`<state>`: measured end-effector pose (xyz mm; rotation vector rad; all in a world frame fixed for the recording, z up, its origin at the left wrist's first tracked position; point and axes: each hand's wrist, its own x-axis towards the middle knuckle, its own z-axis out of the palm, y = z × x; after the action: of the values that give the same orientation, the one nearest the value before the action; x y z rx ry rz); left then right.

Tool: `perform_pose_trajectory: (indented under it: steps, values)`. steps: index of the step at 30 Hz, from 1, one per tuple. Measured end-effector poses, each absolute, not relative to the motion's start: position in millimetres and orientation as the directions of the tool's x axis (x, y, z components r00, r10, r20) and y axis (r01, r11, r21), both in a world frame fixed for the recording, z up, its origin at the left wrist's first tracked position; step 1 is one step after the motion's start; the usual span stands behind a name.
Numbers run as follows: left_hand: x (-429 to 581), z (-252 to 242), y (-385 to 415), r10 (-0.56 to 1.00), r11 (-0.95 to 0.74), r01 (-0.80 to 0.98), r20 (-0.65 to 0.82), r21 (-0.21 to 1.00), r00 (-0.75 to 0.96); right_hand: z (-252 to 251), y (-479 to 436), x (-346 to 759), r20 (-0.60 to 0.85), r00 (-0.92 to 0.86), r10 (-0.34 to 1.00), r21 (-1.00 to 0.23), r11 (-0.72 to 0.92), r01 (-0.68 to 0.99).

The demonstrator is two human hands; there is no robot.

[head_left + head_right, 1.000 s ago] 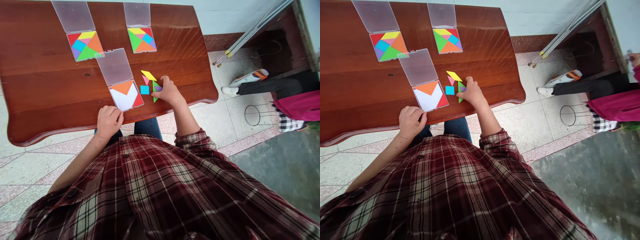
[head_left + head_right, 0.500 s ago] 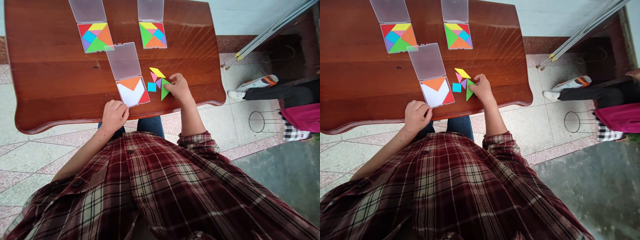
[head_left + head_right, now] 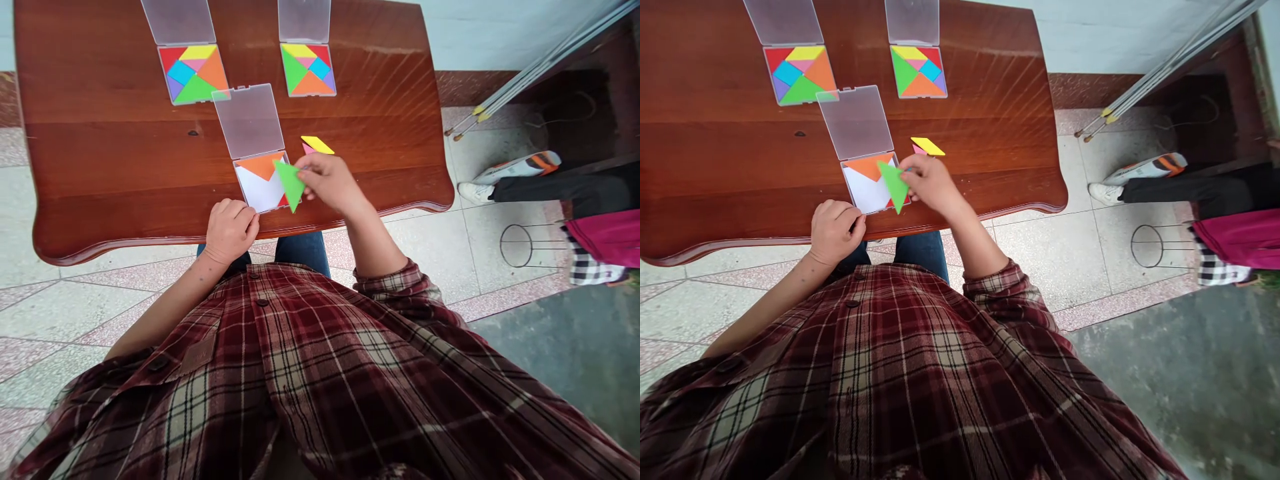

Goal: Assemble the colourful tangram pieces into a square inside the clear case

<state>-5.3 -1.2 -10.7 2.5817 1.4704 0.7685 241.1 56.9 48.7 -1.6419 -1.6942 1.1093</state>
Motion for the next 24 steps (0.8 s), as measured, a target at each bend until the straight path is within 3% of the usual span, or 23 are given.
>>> perform_pose_trajectory:
  steps: [3,11,19,24]
  values:
    - [-5.0,-10.2,-1.8,0.82,-0.542,0.793,0.38,0.277,0.428,40.1,69.5,198.0,-0.202,-0.225,0.953,-0.875,-0.072,0.479]
    - [-2.7,-7.6,-3.6,0.828,-0.537,0.78,0.374,0.32,0.417,25.4,88.3,170.2,-0.202,-0.224,0.953,-0.868,-0.069,0.491]
    - [-1.7,-7.7,-5.2,0.838,-0.532,0.77,0.354,0.353,0.416,40.0,79.4,170.8,-0.119,-0.295,0.948,-0.659,0.147,0.738]
    - [-1.6,-7.5,-4.7,0.834,-0.533,0.775,0.367,0.341,0.412,46.5,76.9,177.1,-0.061,-0.294,0.954,-0.6,0.201,0.775]
